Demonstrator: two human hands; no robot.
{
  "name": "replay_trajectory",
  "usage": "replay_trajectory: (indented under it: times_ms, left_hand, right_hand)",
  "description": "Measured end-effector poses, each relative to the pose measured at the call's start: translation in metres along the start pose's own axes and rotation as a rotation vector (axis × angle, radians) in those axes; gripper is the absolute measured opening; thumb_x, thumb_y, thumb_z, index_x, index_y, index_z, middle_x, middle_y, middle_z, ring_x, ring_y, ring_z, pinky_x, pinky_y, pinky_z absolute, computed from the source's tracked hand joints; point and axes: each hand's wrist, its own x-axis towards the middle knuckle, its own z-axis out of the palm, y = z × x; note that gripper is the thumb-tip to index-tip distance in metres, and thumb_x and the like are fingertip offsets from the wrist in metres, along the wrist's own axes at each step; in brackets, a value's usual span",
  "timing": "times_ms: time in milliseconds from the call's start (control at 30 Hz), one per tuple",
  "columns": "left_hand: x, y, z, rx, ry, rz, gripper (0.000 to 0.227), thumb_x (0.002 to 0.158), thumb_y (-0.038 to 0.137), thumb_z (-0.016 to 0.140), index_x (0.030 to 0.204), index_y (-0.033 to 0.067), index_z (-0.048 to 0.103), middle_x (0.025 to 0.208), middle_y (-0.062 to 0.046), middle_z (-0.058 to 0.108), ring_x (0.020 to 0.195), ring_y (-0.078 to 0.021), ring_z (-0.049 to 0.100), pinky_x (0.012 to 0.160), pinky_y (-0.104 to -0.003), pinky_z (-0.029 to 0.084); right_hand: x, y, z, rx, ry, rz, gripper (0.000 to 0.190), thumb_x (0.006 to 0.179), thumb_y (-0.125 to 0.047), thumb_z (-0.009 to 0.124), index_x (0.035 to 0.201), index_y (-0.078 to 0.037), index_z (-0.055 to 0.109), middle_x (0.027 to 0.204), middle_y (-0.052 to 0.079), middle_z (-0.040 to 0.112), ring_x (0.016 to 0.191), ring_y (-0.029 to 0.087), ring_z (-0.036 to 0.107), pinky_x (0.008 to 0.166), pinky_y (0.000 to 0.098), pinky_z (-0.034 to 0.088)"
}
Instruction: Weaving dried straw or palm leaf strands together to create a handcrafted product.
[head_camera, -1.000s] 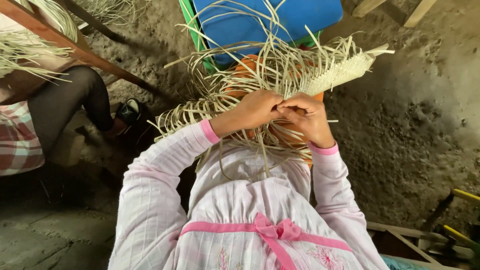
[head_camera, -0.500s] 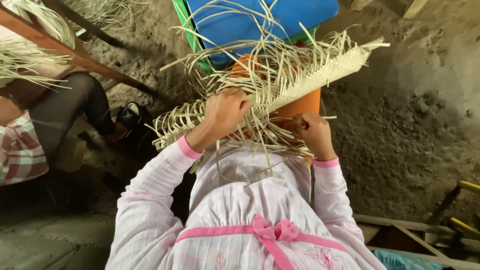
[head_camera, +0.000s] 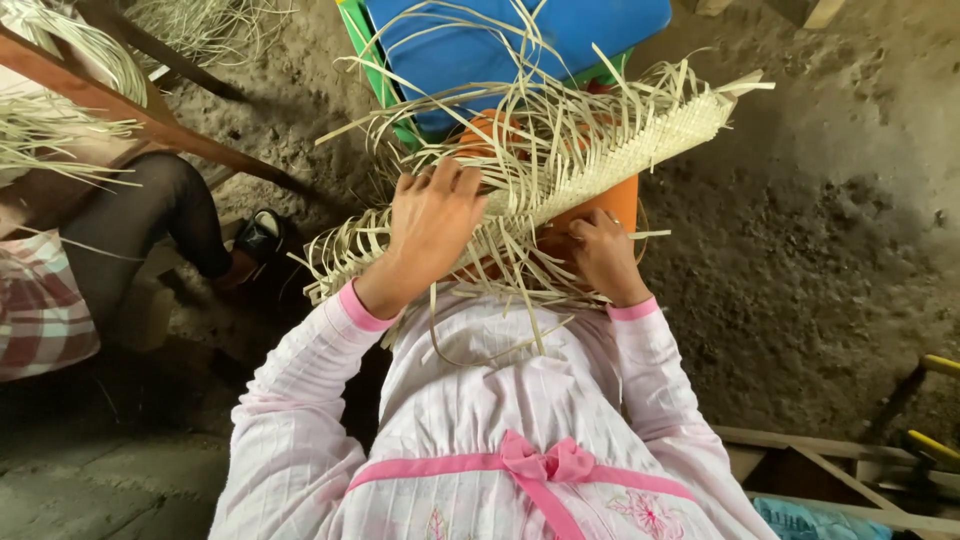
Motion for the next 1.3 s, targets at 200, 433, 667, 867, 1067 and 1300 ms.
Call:
replay_trajectory:
  times_ms: [200,433,667,867,1067,1300]
  left_hand:
    - [0.005,0.021,0.026,-0.286,0.032,0.205,0.006,0.076,0.020,0.064,0.079,0.0169,0.059,0.073,-0.001,0.053,0.062,-0.0223,0.061,0.058,-0.034,0.047]
    - [0.013,0.039,0.004,-0.345,-0.066,0.299,0.008,0.084,0.019,0.061,0.082,0.0112,0.058,0.075,-0.005,0.055,0.066,-0.0245,0.062,0.062,-0.035,0.048]
    - [0.028,0.040,0.016,-0.500,-0.426,0.286,0.018,0.092,0.020,0.044,0.089,0.0088,0.058,0.079,-0.007,0.053,0.072,-0.0288,0.059,0.065,-0.040,0.046]
    - [0.028,0.049,0.039,-0.544,-0.702,0.230,0.028,0.093,0.023,0.035,0.084,0.0080,0.056,0.070,-0.005,0.054,0.064,-0.0224,0.057,0.056,-0.036,0.044]
    - [0.029,0.054,0.063,-0.593,-0.705,0.228,0.015,0.085,0.016,0.049,0.075,0.0095,0.057,0.064,-0.009,0.056,0.064,-0.0297,0.057,0.056,-0.042,0.046]
    - [0.057,0.080,0.037,-0.569,-0.657,0.276,0.017,0.087,0.020,0.047,0.071,0.0184,0.051,0.065,0.004,0.053,0.070,-0.0173,0.053,0.072,-0.039,0.039]
  right_hand:
    - [0.023,-0.038,-0.051,0.033,-0.097,0.089,0.011,0.090,-0.020,0.045,0.096,-0.024,0.054,0.084,-0.005,0.055,0.083,0.015,0.055,0.076,0.0264,0.038]
    - [0.016,-0.018,-0.019,-0.208,-0.164,-0.034,0.019,0.069,-0.018,0.047,0.085,-0.023,0.054,0.079,0.000,0.058,0.065,0.022,0.060,0.067,0.0362,0.044]
    - [0.037,-0.045,-0.078,0.044,0.104,-0.065,0.009,0.085,-0.014,0.055,0.085,-0.018,0.064,0.081,-0.003,0.062,0.077,0.017,0.059,0.079,0.0297,0.039]
    - [0.036,-0.042,-0.072,0.243,0.248,-0.051,0.004,0.084,-0.016,0.061,0.084,-0.019,0.064,0.088,-0.006,0.063,0.082,0.017,0.059,0.082,0.0298,0.039]
    - [0.041,-0.052,-0.097,0.398,0.185,0.029,0.013,0.077,-0.016,0.068,0.090,-0.016,0.067,0.083,-0.001,0.064,0.078,0.023,0.059,0.076,0.0319,0.044]
    - [0.039,-0.046,-0.155,0.174,0.030,-0.004,0.005,0.079,-0.013,0.068,0.082,-0.010,0.064,0.073,0.009,0.060,0.071,0.032,0.058,0.068,0.0389,0.045]
